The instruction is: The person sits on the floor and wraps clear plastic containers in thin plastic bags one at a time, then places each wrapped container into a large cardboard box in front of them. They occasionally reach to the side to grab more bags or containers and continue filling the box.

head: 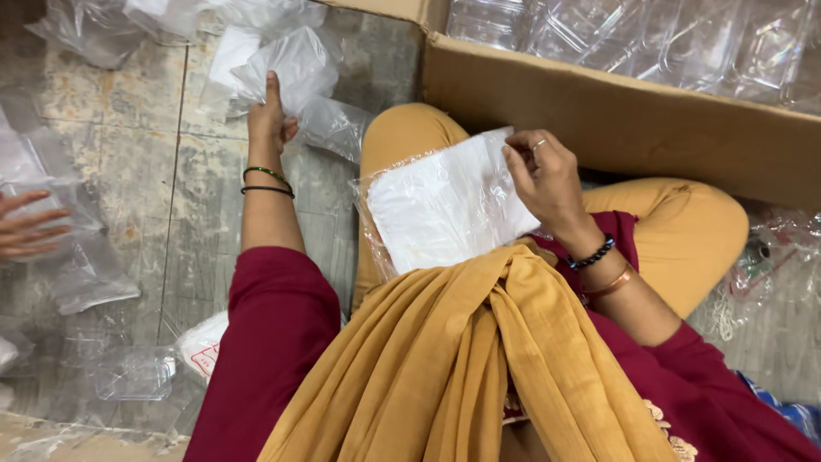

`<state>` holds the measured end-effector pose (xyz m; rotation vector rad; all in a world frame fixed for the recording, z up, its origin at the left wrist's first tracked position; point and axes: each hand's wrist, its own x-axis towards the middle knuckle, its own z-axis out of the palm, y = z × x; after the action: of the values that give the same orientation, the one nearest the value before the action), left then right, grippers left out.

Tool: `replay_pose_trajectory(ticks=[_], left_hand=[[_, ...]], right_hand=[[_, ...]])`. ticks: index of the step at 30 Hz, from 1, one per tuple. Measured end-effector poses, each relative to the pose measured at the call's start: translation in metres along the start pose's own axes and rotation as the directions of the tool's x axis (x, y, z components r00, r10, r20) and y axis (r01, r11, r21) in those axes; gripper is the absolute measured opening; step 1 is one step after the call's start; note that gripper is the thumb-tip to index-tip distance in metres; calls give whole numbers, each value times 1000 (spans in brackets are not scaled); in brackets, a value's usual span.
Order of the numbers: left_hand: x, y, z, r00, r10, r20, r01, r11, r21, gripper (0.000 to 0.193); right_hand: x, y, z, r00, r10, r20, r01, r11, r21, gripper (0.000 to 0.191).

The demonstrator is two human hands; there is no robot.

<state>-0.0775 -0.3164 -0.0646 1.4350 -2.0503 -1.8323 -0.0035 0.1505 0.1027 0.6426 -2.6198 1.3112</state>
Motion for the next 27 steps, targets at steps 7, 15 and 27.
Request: replay_pose_trajectory(ticks=[7,15,27], left_hand=[[-129,-64,-19,942,244,230,-279,950,136,73],[-265,-93,-11,825,239,512,-175,970,-171,26],[-255,-81,8,839,444,314,-267,839,-475,20]], right_hand=[[-40,-7,20,933,-276,233,288,957,-19,11],[-58,-6,34,905,-161,394,312,880,-358,36],[-94,4,5,941,-92,327,265,799,-539,19]])
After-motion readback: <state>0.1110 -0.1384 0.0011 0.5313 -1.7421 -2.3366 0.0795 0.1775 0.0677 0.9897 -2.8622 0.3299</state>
